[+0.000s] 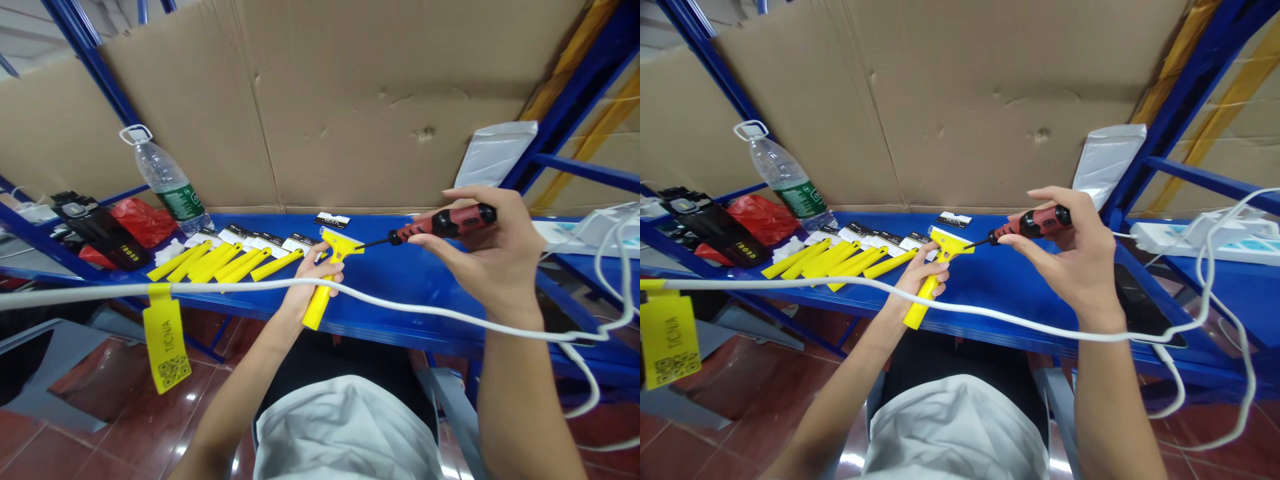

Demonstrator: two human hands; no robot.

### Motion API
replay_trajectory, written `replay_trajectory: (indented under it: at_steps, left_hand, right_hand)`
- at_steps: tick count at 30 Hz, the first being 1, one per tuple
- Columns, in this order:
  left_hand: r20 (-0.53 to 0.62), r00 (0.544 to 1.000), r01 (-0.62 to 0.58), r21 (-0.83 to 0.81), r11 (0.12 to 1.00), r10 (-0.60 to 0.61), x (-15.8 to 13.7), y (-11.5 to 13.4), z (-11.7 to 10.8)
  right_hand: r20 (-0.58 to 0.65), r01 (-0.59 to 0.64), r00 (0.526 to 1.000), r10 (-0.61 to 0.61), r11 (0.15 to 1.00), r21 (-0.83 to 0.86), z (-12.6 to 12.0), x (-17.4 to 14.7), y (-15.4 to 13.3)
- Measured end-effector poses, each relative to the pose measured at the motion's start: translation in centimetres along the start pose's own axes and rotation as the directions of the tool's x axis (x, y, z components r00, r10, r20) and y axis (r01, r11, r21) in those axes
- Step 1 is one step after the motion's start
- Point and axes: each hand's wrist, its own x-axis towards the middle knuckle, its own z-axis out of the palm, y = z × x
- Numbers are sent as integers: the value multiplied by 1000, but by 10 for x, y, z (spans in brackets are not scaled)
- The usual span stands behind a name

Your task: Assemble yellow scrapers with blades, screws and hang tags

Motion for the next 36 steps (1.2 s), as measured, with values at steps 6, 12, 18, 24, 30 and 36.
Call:
replay_trajectory:
  at_steps: [6, 12, 18, 24, 30, 36]
  left_hand:
    - [13, 1000, -24, 6, 1000, 24, 1, -2, -1]
    - [24, 999, -42, 4, 999, 42, 0, -2, 0]
    - [-3, 1000, -29, 2, 1000, 29, -1, 0, 1]
    - [11, 1000, -21, -5, 1000, 21, -1, 0, 1]
    - [29, 999, -16, -3, 1000, 16, -1, -1, 1]
    - [0, 1000, -4, 8, 1000, 4, -1, 2, 3]
  right_hand:
    - [3, -79, 997, 79, 996, 28, 3, 3, 2]
    - [7, -102, 995, 102, 992, 73, 1, 5, -4]
    - [181, -139, 979, 96, 961, 237, -3, 3, -15]
    - [139, -98, 988, 62, 958, 268, 0, 6, -11]
    - [4, -13, 1000, 12, 982, 189, 3, 3, -1]
    - [9, -96, 995, 95, 993, 75, 5, 0, -2]
